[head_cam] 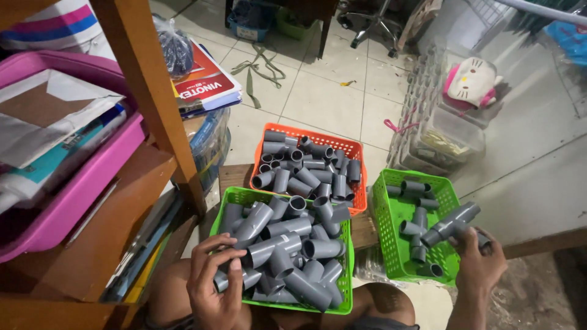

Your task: Sorting various PVC pipe fittings into different baskets based on their type

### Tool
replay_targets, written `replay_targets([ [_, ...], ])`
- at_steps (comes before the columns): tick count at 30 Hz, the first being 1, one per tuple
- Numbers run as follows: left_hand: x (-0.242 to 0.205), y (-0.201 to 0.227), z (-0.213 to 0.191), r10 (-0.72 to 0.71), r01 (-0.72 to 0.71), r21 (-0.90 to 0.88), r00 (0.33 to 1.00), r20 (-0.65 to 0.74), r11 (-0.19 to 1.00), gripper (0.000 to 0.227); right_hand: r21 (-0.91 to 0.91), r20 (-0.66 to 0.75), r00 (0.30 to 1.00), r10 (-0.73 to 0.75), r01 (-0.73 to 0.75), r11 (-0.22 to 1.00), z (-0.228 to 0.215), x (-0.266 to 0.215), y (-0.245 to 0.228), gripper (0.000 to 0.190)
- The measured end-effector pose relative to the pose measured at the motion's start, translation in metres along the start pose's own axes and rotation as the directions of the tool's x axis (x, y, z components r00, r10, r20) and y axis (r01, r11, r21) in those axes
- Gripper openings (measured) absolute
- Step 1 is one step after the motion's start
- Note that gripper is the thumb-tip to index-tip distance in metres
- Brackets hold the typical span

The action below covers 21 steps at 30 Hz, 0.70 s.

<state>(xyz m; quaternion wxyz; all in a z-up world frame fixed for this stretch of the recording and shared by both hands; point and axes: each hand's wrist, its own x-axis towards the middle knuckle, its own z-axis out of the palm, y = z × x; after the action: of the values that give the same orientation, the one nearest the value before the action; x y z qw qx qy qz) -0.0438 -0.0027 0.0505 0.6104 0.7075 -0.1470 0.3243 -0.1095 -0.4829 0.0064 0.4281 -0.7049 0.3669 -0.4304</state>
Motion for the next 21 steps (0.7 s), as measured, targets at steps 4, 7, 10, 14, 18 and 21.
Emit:
replay_targets([
  [4, -0.003, -0.003, 0.003, 0.022, -0.022, -0.029, 1.000, -0.023, 0.999, 0.020, 0.270, -0.047, 0.977, 0.209, -0.189, 0.944, 0.003, 0.002, 0.014, 0.032],
  [7, -0.002, 0.003, 0.006, -0.028, 0.029, -0.046, 1.000, 0.010, 0.999, 0.018, 0.464, 0.012, 0.916, 0.401, -0.360, 0.809, 0.009, -0.001, 0.019, 0.040],
  [10, 0.007, 0.016, 0.014, -0.053, 0.054, -0.025, 0.998, 0.039, 0.998, 0.023, 0.623, 0.023, 0.910, 0.413, -0.336, 0.706, 0.033, -0.015, 0.019, 0.030],
  [14, 0.026, 0.031, 0.035, 0.048, 0.018, -0.164, 0.920, 0.389, 0.986, 0.030, 0.656, 0.271, 0.924, 0.271, -0.383, 0.651, 0.066, -0.074, -0.045, 0.026],
  [18, 0.048, 0.058, 0.058, -0.145, 0.345, -0.114, 0.640, 0.754, 0.932, 0.085, 0.102, 0.414, 0.905, 0.093, -0.147, 0.984, 0.081, -0.151, -0.164, 0.046],
  [21, 0.058, 0.068, 0.065, -0.276, 0.457, 0.036, 0.471, 0.838, 0.889, 0.097, 0.608, 0.567, 0.824, -0.004, -0.415, 0.676, 0.107, -0.166, -0.134, 0.042],
])
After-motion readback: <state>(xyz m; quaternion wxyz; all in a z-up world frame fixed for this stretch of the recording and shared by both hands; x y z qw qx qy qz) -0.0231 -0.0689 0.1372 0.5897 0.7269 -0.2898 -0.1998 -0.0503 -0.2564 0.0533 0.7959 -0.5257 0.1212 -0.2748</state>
